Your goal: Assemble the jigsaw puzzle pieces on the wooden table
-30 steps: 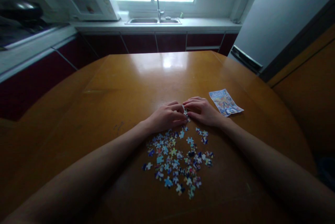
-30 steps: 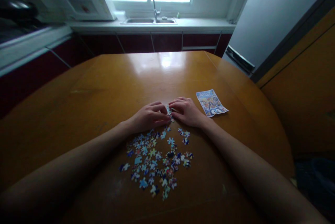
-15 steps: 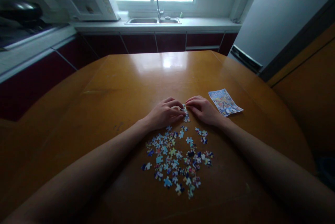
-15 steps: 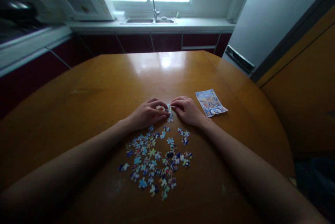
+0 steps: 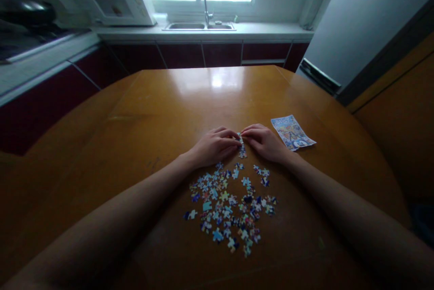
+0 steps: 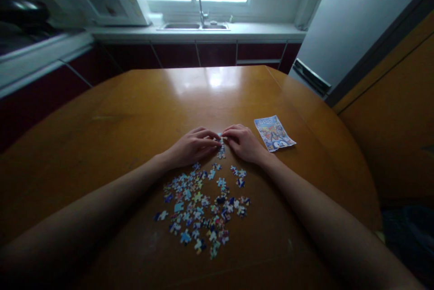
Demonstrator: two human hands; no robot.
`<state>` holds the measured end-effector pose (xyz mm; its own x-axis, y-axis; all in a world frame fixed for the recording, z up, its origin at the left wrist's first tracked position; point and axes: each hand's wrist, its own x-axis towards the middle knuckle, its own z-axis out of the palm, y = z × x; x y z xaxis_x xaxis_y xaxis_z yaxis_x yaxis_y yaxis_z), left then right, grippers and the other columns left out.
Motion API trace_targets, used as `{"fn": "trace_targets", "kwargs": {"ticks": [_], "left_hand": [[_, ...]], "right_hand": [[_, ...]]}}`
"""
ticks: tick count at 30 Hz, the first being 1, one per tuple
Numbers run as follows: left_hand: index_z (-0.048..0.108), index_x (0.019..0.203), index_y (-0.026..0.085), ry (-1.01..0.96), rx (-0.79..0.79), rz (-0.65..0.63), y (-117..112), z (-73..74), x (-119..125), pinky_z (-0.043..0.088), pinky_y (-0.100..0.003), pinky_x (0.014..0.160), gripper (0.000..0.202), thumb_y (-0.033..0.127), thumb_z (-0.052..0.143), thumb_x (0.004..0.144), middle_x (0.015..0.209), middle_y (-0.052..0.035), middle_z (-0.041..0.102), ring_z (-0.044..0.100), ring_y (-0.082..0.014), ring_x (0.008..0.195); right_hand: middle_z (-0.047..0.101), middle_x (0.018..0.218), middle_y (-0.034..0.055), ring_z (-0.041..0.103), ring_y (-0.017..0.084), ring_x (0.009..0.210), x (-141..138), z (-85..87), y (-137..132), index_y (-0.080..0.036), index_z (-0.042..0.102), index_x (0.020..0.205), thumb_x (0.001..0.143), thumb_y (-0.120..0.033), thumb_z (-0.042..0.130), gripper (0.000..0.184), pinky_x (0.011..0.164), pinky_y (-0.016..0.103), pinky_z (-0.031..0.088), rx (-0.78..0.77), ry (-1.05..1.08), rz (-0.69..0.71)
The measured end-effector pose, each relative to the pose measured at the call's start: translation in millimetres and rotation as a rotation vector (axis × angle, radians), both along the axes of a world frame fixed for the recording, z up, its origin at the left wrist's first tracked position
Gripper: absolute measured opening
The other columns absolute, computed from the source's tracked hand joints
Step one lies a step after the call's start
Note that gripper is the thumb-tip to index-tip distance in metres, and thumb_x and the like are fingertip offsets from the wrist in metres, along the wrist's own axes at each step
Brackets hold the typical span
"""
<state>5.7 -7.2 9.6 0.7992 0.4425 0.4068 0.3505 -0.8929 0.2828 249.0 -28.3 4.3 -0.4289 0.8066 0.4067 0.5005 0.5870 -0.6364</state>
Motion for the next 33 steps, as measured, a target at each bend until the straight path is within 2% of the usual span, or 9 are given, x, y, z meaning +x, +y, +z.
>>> {"fn": "trace_targets", "kwargs": {"ticks": [7, 15, 33], "left_hand": [[0.071, 0.109, 0.022, -0.067, -0.039, 0.019, -0.7, 0.6, 1.9, 0.053, -0.037, 0.092, 0.020, 0.028, 0.053, 0.103, 0.111, -0.0070, 0.071, 0.062, -0.0188, 0.101], [0.071, 0.120, 0.032, -0.014, 0.000, -0.008, 0.2, -1.5, -1.3, 0.052, -0.041, 0.096, 0.025, 0.028, 0.057, 0.101, 0.118, -0.0046, 0.070, 0.061, -0.0207, 0.107], [0.073, 0.117, 0.032, -0.042, 0.013, 0.007, 3.1, -5.4, -0.8, 0.054, -0.039, 0.091, 0.027, 0.022, 0.056, 0.099, 0.115, -0.0038, 0.072, 0.064, -0.0196, 0.101]], "right_hand": [[0.074, 0.111, 0.0065, 0.065, 0.024, 0.108, 0.9, -0.5, 0.1, -0.029, 0.080, 0.099, 0.092, -0.015, 0.061, 0.025, 0.099, 0.047, 0.051, 0.018, -0.061, 0.010], [0.075, 0.111, 0.0060, 0.066, 0.024, 0.108, 1.1, 0.2, 0.0, -0.031, 0.080, 0.099, 0.093, -0.018, 0.061, 0.024, 0.098, 0.048, 0.052, 0.021, -0.075, 0.004], [0.075, 0.109, 0.0054, 0.065, 0.024, 0.107, 1.2, -1.8, -0.1, -0.031, 0.080, 0.097, 0.090, -0.017, 0.063, 0.023, 0.097, 0.047, 0.052, 0.038, -0.089, 0.002]]}}
